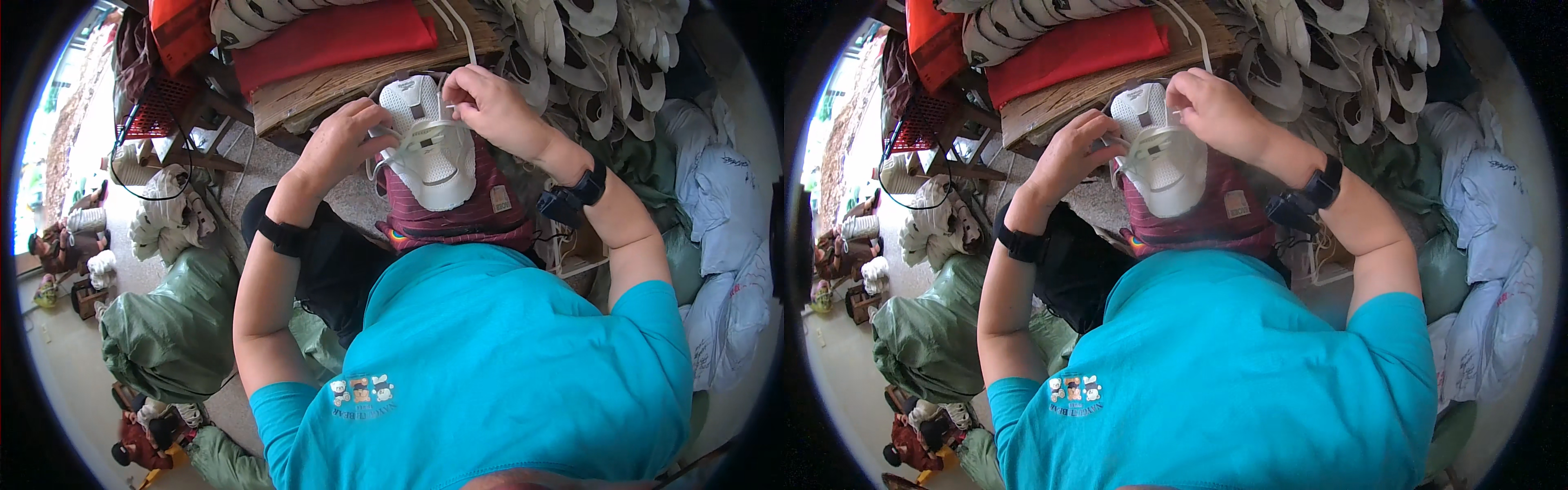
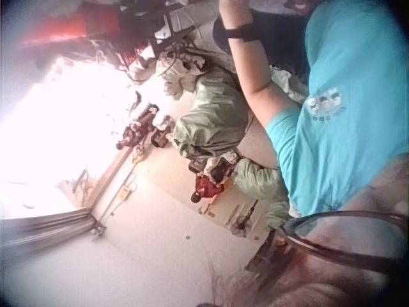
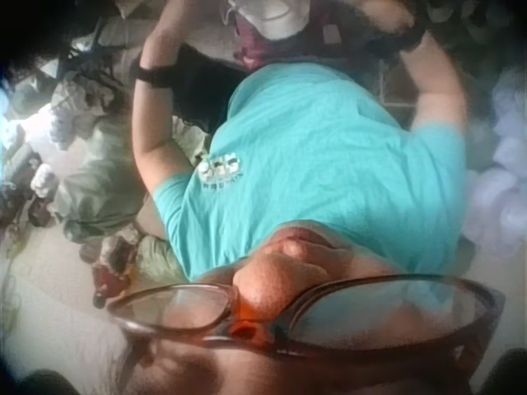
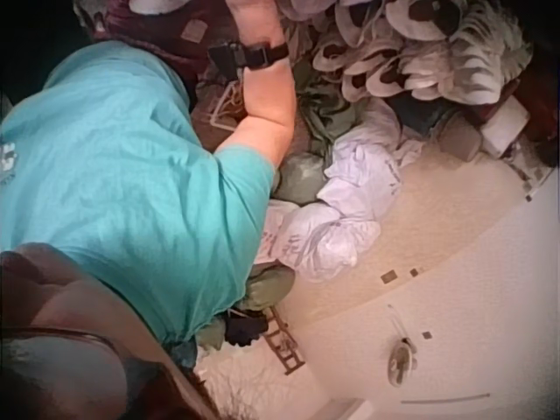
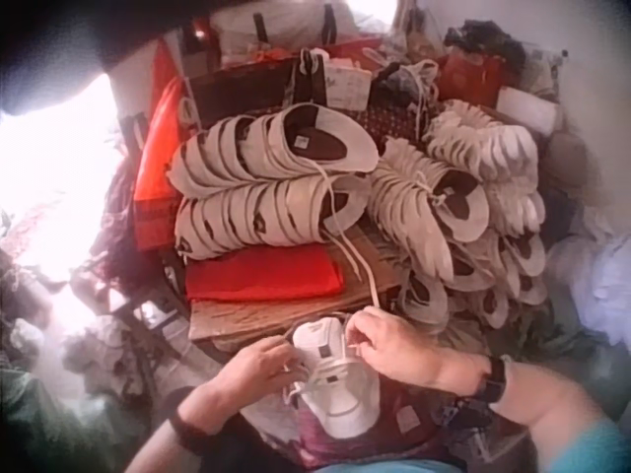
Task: The person sits on the floor and laces a white sneaker by hand. They repeatedly thread the laces through the eyelets, pull them tight, and adjust the fit. The person works on one shoe at a time, handling the laces and the shoe directly without tools.
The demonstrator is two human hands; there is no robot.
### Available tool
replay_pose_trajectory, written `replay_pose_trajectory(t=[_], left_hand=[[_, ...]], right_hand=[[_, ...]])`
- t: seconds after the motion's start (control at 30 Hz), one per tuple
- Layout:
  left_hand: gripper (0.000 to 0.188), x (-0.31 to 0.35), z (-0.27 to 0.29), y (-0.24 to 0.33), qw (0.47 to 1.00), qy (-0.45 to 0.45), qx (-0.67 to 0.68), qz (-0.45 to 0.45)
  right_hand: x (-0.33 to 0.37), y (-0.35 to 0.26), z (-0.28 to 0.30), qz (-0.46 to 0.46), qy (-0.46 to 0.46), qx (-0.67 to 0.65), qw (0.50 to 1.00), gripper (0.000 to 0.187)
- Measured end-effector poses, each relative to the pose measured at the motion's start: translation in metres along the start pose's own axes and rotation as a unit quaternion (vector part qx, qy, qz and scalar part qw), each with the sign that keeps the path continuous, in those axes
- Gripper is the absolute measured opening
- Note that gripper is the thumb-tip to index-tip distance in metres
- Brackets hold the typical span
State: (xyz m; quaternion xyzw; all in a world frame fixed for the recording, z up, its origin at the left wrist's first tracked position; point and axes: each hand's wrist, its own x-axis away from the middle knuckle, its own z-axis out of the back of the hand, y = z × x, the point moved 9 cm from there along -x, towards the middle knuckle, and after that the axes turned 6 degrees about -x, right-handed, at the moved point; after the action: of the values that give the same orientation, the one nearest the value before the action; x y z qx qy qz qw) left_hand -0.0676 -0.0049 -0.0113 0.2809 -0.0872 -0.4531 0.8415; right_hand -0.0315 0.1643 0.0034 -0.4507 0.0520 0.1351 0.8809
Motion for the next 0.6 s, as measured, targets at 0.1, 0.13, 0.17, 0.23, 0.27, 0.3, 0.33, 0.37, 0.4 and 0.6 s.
replay_pose_trajectory(t=[0.1,0.13,0.17,0.23,0.27,0.3,0.33,0.37,0.4,0.6], left_hand=[[0.022,0.001,-0.002,-0.004,1.000,0.003,0.000,0.003],[0.022,0.002,-0.003,-0.005,1.000,0.003,-0.009,0.005],[0.021,0.002,-0.002,-0.003,1.000,0.004,-0.025,0.006],[0.020,0.001,0.001,0.005,0.998,0.007,-0.059,0.007],[0.020,0.001,0.004,0.006,0.997,0.028,-0.071,-0.003],[0.021,0.001,0.006,0.006,0.995,0.049,-0.084,-0.013],[0.022,0.000,0.007,0.006,0.993,0.070,-0.097,-0.024],[0.023,-0.003,0.002,0.000,0.994,0.059,-0.096,-0.006],[0.025,-0.006,-0.004,-0.005,0.994,0.049,-0.094,0.012],[0.025,-0.002,-0.017,-0.035,0.982,0.103,0.056,0.150]], right_hand=[[-0.006,-0.002,-0.005,0.012,-0.016,0.040,0.999,0.019],[-0.006,-0.003,-0.007,0.021,-0.022,0.058,0.998,0.019],[-0.007,-0.005,-0.008,0.031,-0.027,0.076,0.996,0.019],[-0.008,-0.008,-0.011,0.038,-0.038,0.117,0.992,0.020],[-0.008,-0.011,-0.013,0.036,-0.046,0.140,0.988,0.021],[-0.008,-0.013,-0.015,0.034,-0.053,0.162,0.985,0.021],[-0.008,-0.016,-0.017,0.042,-0.055,0.167,0.984,0.021],[-0.008,-0.018,-0.018,0.051,-0.057,0.171,0.982,0.021],[-0.008,-0.021,-0.020,0.060,-0.059,0.176,0.981,0.020],[0.003,-0.042,-0.047,0.154,-0.045,0.343,0.925,0.022]])
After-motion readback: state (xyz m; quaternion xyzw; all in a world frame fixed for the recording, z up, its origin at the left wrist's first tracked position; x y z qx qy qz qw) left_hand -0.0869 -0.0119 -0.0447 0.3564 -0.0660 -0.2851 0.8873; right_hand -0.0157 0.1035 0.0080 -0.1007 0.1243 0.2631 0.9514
